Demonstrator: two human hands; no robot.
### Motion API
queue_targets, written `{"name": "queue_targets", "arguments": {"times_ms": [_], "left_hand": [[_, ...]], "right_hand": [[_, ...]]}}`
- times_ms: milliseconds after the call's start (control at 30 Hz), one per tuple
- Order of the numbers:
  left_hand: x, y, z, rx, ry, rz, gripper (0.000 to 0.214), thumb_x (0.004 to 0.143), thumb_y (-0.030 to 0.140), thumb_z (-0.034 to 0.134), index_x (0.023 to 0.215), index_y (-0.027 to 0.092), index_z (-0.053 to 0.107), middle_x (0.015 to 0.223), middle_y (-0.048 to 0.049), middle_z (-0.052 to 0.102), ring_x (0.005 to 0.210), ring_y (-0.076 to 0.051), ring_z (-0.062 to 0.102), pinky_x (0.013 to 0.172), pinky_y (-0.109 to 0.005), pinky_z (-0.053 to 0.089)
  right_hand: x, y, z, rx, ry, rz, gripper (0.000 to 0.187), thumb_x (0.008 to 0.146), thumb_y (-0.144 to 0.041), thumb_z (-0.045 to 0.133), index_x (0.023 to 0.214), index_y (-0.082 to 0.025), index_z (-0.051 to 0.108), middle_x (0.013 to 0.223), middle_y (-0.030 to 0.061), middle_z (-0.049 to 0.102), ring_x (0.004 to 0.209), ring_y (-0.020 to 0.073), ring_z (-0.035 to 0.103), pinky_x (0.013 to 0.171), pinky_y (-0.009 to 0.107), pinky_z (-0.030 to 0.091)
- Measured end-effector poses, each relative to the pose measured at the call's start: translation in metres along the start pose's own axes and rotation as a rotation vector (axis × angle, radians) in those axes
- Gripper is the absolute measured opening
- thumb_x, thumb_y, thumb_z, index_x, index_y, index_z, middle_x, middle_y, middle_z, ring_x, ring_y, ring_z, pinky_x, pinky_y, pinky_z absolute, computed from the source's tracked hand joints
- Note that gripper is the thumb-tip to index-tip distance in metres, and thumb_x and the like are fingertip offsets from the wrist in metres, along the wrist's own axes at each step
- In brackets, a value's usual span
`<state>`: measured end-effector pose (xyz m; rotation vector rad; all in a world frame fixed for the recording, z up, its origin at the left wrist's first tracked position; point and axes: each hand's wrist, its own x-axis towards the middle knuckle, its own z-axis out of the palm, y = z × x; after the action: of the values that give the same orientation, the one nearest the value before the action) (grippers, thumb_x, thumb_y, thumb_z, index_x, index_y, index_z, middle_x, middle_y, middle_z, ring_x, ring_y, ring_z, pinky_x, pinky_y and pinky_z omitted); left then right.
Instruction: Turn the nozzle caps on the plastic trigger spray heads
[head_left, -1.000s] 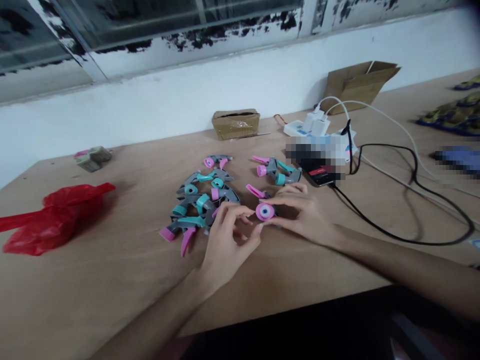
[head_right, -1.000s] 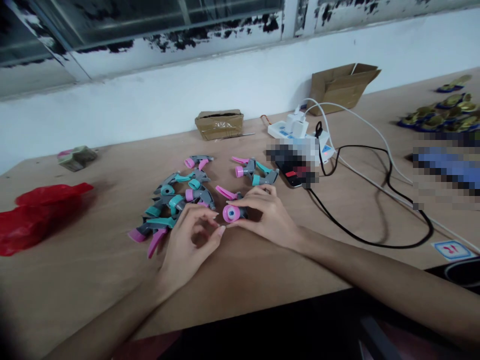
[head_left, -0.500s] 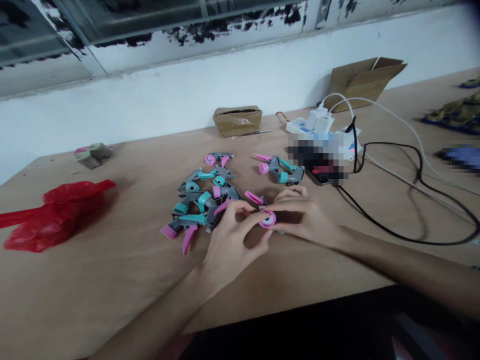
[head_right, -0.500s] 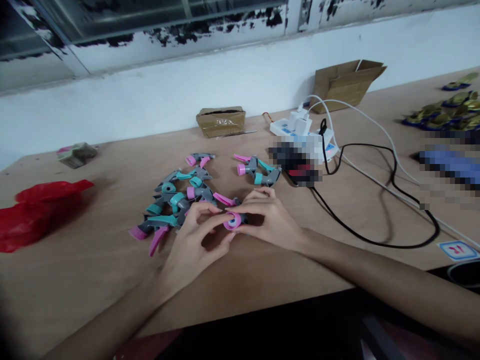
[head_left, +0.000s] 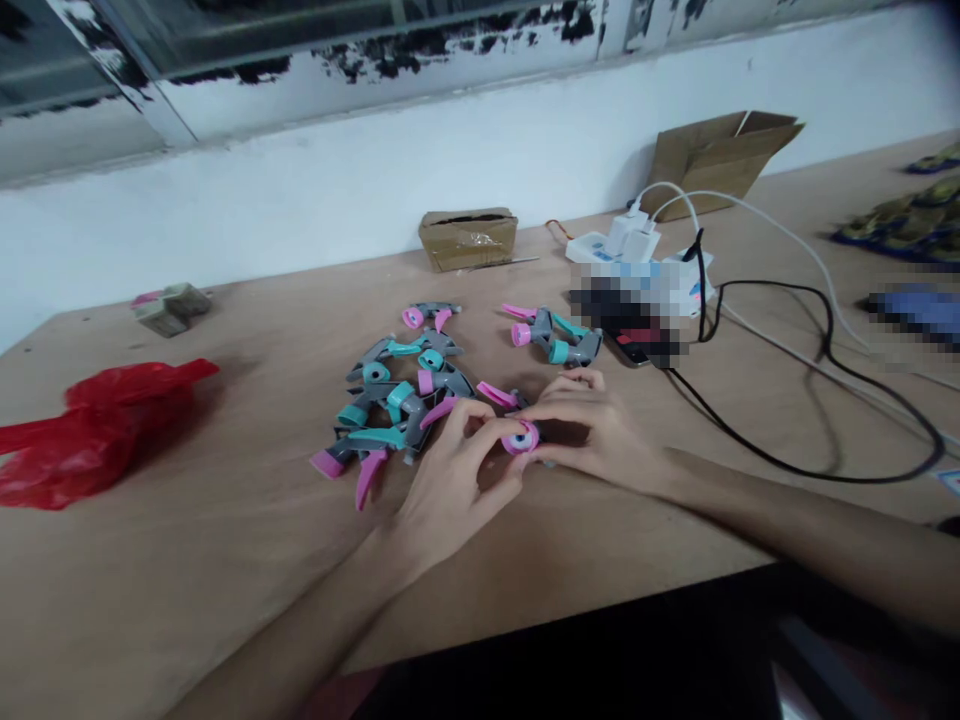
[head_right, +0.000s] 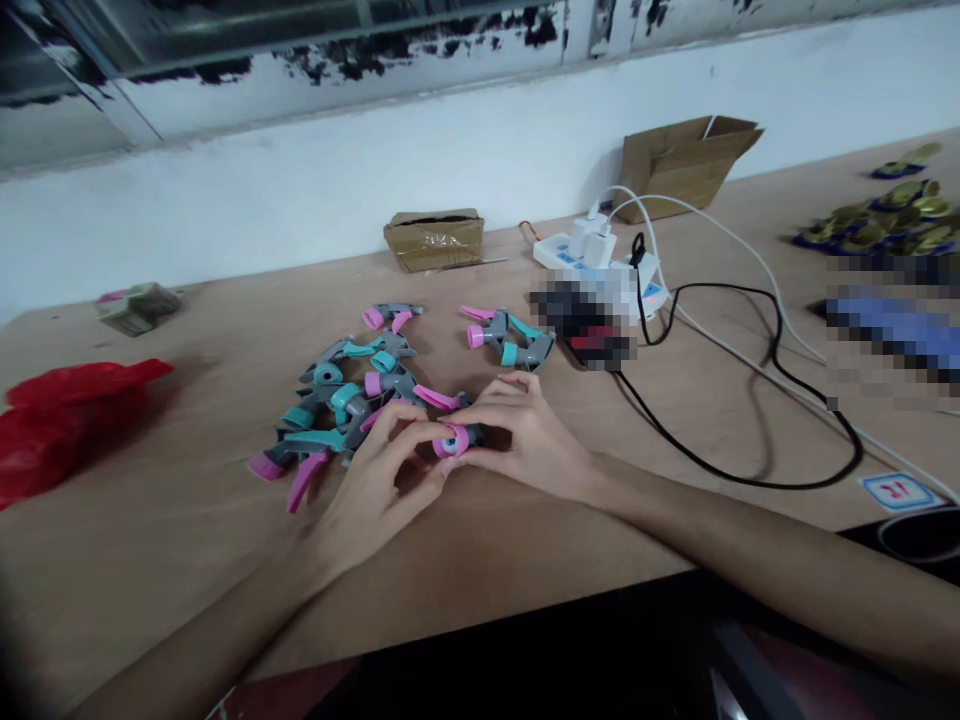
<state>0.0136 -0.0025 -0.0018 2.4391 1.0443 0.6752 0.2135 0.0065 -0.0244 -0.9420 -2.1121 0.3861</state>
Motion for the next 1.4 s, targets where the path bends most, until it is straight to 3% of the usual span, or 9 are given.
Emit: {"name": "queue_targets", "arguments": {"times_ms": [200,400,567,1000,1167,1267,1400], "left_hand": [[0.000,-0.001,0.001,0.015,0.032,0.022,0.016,0.091,0.017,0.040,0.098,0.022,0.053,0.099,-0.0035,0.044,0.093,-0.015,0.051,0.084,-0.033,0.047],[-0.001,-0.002,0.002,-0.037,0.054,0.014,0.014,0.090,0.016,0.042,0.099,0.021,0.052,0.102,-0.0037,0.047,0.092,-0.014,0.051,0.077,-0.027,0.049],[0.000,-0.001,0.000,0.051,0.033,0.017,0.010,0.090,0.017,0.044,0.092,0.020,0.053,0.101,-0.0031,0.050,0.096,-0.016,0.051,0.087,-0.033,0.044],[0.005,0.000,-0.004,0.133,-0.044,-0.007,0.006,0.087,0.016,0.046,0.083,0.018,0.051,0.098,-0.0037,0.048,0.089,-0.016,0.054,0.077,-0.032,0.049],[0.001,-0.002,-0.005,0.123,0.069,0.017,0.009,0.089,0.018,0.043,0.082,0.018,0.049,0.092,-0.0031,0.048,0.084,-0.015,0.052,0.072,-0.030,0.048],[-0.002,-0.002,-0.007,0.118,0.188,0.068,0.007,0.088,0.016,0.046,0.083,0.018,0.051,0.090,-0.0026,0.049,0.085,-0.015,0.051,0.074,-0.029,0.047],[-0.004,-0.001,-0.008,0.142,0.351,0.182,0.008,0.083,0.011,0.055,0.087,0.018,0.054,0.085,-0.0008,0.050,0.080,-0.012,0.052,0.072,-0.026,0.047]], "right_hand": [[0.001,-0.004,-0.001,-0.016,-0.017,0.000,0.027,0.073,-0.038,0.066,0.096,-0.023,0.063,0.083,-0.0013,0.065,0.085,0.0136,0.059,0.096,0.039,0.026],[0.000,-0.003,-0.003,-0.054,-0.009,-0.029,0.026,0.074,-0.039,0.065,0.095,-0.023,0.063,0.082,-0.0019,0.065,0.084,0.0129,0.058,0.096,0.037,0.025],[-0.001,-0.002,-0.002,-0.076,-0.020,-0.033,0.027,0.071,-0.041,0.067,0.092,-0.024,0.065,0.080,-0.0033,0.066,0.084,0.0124,0.057,0.096,0.036,0.025],[0.000,-0.003,0.003,-0.094,-0.043,-0.040,0.027,0.071,-0.043,0.067,0.092,-0.026,0.065,0.081,-0.0034,0.067,0.085,0.0133,0.057,0.096,0.037,0.023],[0.001,0.006,-0.005,-0.072,0.019,0.031,0.028,0.076,-0.040,0.063,0.100,-0.025,0.063,0.087,-0.0012,0.068,0.085,0.0146,0.058,0.092,0.038,0.028],[0.000,0.010,-0.006,-0.044,0.076,0.078,0.032,0.072,-0.042,0.066,0.099,-0.026,0.063,0.086,-0.0013,0.069,0.083,0.0152,0.059,0.089,0.038,0.031],[0.000,0.004,0.000,0.008,0.090,-0.007,0.033,0.068,-0.041,0.070,0.096,-0.026,0.063,0.086,-0.0022,0.069,0.081,0.0141,0.061,0.093,0.038,0.031]]}}
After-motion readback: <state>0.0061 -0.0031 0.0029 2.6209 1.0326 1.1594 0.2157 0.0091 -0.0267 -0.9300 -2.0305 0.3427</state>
